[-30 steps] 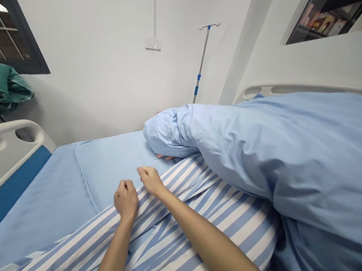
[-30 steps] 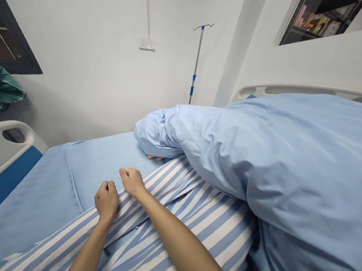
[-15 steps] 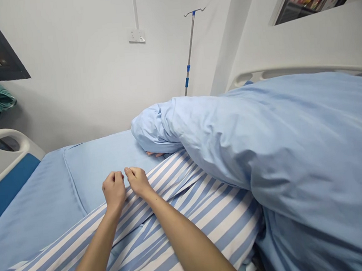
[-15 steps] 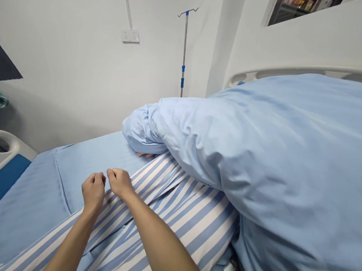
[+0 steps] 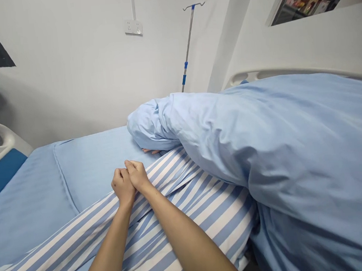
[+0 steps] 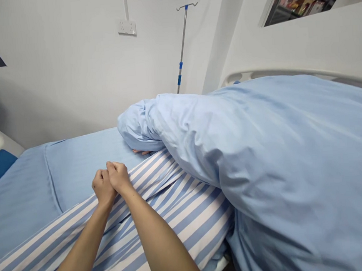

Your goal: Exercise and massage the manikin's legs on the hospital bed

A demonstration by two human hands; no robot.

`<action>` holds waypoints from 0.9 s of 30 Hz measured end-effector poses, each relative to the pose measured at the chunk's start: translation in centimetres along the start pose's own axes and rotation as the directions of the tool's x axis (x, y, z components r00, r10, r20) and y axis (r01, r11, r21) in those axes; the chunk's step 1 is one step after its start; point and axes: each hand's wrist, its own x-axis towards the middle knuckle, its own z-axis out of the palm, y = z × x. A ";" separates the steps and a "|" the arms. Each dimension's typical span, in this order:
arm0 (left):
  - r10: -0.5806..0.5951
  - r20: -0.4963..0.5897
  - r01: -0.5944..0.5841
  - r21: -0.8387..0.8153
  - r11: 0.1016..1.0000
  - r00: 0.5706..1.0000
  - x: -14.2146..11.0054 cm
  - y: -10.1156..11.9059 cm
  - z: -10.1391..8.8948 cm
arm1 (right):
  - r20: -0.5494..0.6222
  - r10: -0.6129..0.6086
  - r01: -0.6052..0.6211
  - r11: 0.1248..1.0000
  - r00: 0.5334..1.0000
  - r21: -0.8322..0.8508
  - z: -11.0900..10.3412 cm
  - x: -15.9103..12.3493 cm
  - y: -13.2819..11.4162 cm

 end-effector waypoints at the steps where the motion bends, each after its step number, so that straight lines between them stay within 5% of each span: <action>1: 0.011 -0.001 -0.011 0.011 1.000 1.000 0.0 -0.1 0.0 | 0.002 -0.008 0.008 1.000 1.000 -0.001 0.1 0.0 0.1; 7: 0.047 0.033 -0.047 0.005 0.999 0.998 -0.1 -0.4 -0.1 | 0.040 0.048 -0.041 0.983 0.998 -0.177 -0.2 0.7 -0.5; 12: 0.056 0.046 -0.058 0.057 0.997 0.997 -0.3 -0.2 0.0 | 0.189 -0.105 0.179 0.881 0.976 -0.438 -2.5 1.6 -2.0; 18: 0.055 0.059 -0.061 0.102 0.993 0.997 -0.3 -0.1 0.4 | 0.084 -0.123 0.149 0.811 0.989 -0.565 -4.1 1.2 -0.1; 27: 0.032 0.162 -0.061 0.175 0.983 0.986 -0.1 0.7 0.2 | 0.057 -0.131 0.142 0.875 0.990 -0.463 -4.3 1.3 0.0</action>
